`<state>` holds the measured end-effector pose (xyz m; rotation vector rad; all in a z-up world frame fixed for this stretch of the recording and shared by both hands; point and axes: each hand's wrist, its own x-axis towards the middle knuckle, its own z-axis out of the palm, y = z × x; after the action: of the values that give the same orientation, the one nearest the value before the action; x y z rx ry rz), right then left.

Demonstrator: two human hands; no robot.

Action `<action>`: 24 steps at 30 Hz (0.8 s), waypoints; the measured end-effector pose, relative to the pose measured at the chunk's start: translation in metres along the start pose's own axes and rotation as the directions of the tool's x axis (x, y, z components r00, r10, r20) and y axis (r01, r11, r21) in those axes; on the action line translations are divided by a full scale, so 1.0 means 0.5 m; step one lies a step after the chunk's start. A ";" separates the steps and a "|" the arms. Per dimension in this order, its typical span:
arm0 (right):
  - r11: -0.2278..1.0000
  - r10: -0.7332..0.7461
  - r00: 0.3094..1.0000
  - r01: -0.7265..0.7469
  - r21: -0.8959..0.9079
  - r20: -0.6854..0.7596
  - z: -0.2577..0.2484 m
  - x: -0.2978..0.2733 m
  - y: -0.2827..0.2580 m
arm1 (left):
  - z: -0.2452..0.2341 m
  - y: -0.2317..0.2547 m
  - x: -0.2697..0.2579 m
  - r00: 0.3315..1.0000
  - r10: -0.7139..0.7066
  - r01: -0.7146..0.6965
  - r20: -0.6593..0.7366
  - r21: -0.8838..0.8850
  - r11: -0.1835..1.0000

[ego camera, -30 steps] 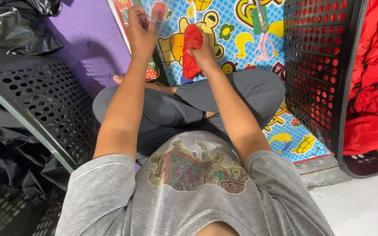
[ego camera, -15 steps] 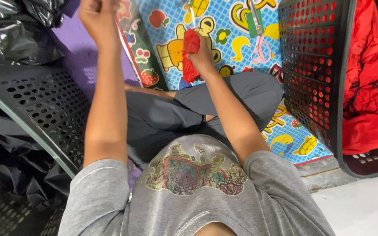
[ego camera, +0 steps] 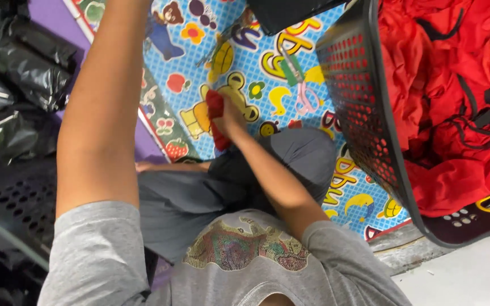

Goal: Inspecting red fabric covers and trimming excess threads with scissors while sitting on the floor.

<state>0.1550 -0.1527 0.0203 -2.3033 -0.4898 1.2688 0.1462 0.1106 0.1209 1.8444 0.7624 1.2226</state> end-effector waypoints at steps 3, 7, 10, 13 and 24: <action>0.999 -0.002 1.000 0.001 0.045 0.017 -0.007 -0.012 0.006 | 0.051 -0.043 0.012 0.999 0.034 -0.034 0.024 0.020 0.999; 1.000 0.025 0.997 -0.026 0.005 0.076 -0.017 -0.006 -0.016 | 0.104 -0.083 0.018 0.996 0.069 -0.072 0.058 0.051 0.996; 1.000 0.031 0.996 -0.031 0.001 0.084 -0.013 0.002 -0.016 | 0.108 -0.108 0.009 0.992 0.096 -0.103 0.083 0.075 0.992; 1.000 0.026 0.994 -0.024 -0.014 0.109 -0.034 -0.020 -0.037 | 0.113 -0.122 -0.002 0.986 0.122 -0.133 0.110 0.098 0.986; 1.000 -0.019 0.984 0.019 -0.002 0.177 -0.067 -0.059 -0.081 | 0.198 -0.162 -0.006 0.972 0.147 -0.192 0.182 0.261 0.946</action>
<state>0.1654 -0.1415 0.0786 -2.1938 -0.5724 1.4715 0.2325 0.1224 0.0273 2.2496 0.7247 1.0978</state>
